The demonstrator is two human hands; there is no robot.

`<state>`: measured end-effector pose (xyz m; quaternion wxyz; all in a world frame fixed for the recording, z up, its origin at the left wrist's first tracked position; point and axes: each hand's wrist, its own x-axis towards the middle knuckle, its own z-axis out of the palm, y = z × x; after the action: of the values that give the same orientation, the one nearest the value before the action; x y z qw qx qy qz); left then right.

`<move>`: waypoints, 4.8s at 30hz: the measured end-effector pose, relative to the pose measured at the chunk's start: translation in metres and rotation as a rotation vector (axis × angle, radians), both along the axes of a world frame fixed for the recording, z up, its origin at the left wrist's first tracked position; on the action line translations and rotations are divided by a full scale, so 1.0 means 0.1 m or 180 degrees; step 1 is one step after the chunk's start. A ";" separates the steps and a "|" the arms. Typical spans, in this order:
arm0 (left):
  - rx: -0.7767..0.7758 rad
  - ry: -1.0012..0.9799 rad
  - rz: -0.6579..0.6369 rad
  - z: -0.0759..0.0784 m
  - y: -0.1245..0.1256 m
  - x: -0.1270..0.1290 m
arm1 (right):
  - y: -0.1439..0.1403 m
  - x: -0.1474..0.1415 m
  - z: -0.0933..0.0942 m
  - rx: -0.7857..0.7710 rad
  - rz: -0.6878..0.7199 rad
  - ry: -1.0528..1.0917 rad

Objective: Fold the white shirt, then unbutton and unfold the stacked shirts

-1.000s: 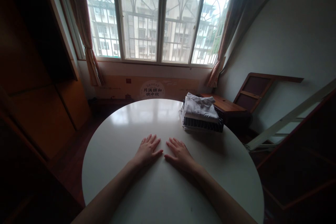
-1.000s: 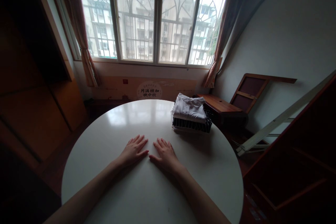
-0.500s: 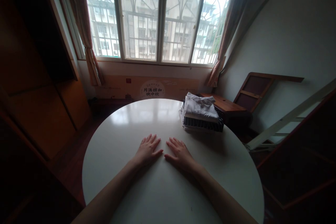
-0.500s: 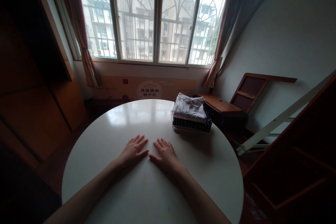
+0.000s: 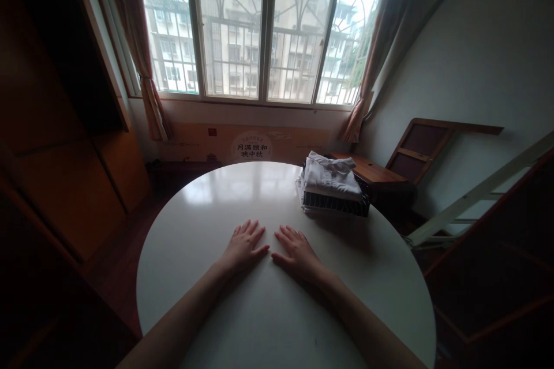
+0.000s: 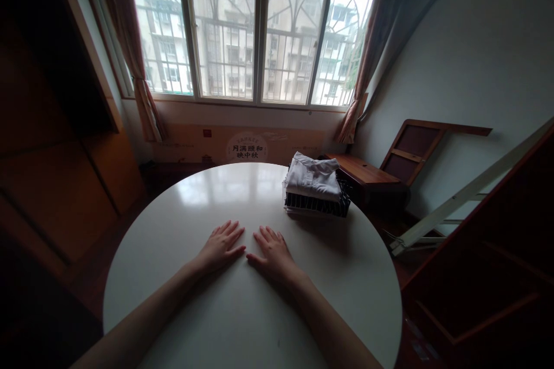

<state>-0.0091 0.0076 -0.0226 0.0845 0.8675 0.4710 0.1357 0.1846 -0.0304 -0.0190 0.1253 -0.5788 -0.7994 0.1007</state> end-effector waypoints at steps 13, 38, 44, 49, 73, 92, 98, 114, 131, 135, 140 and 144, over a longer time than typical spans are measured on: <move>-0.0008 -0.0001 -0.0002 -0.01 0.01 0.00 | -0.02 -0.01 0.02 -0.0005 0.0021 -0.0014; -0.0024 0.0006 0.0013 -0.02 0.01 0.00 | -0.01 0.00 0.02 0.0013 0.0015 -0.0009; -0.0004 0.0005 -0.0001 -0.03 0.01 -0.01 | -0.01 -0.01 0.01 0.0014 0.0010 -0.0014; -0.0029 0.0020 0.0018 -0.01 0.00 -0.01 | 0.00 0.00 -0.01 0.0029 0.0008 -0.0020; 0.0016 0.0022 -0.0020 -0.02 0.00 -0.01 | 0.00 0.01 -0.01 0.0044 0.0047 -0.0009; -0.0117 0.0020 -0.0021 0.01 0.00 0.00 | 0.15 0.44 -0.02 0.0785 -0.0941 0.1454; -0.0079 0.0032 -0.0036 -0.02 0.03 0.00 | 0.23 0.59 -0.06 0.1427 -0.1379 0.1790; -0.0106 0.0051 -0.0001 -0.01 0.02 0.02 | 0.27 0.75 -0.11 0.1636 -0.2139 0.2655; -0.0141 -0.0083 -0.0017 -0.02 0.03 0.01 | 0.37 0.76 -0.20 0.0639 -0.2082 0.3398; -0.0126 -0.0081 -0.0002 -0.02 0.02 0.01 | 0.37 0.75 -0.20 0.0605 -0.2091 0.3364; -0.0140 -0.0058 0.0021 -0.02 0.02 0.02 | 0.36 0.73 -0.19 0.0580 -0.2102 0.3313; -0.0162 -0.0030 0.0041 0.00 0.02 0.02 | 0.34 0.71 -0.17 0.0575 -0.2075 0.3308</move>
<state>-0.0071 0.0096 -0.0228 0.1079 0.8614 0.4795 0.1284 0.2556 0.0040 -0.0358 0.5710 -0.6557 -0.4214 0.2579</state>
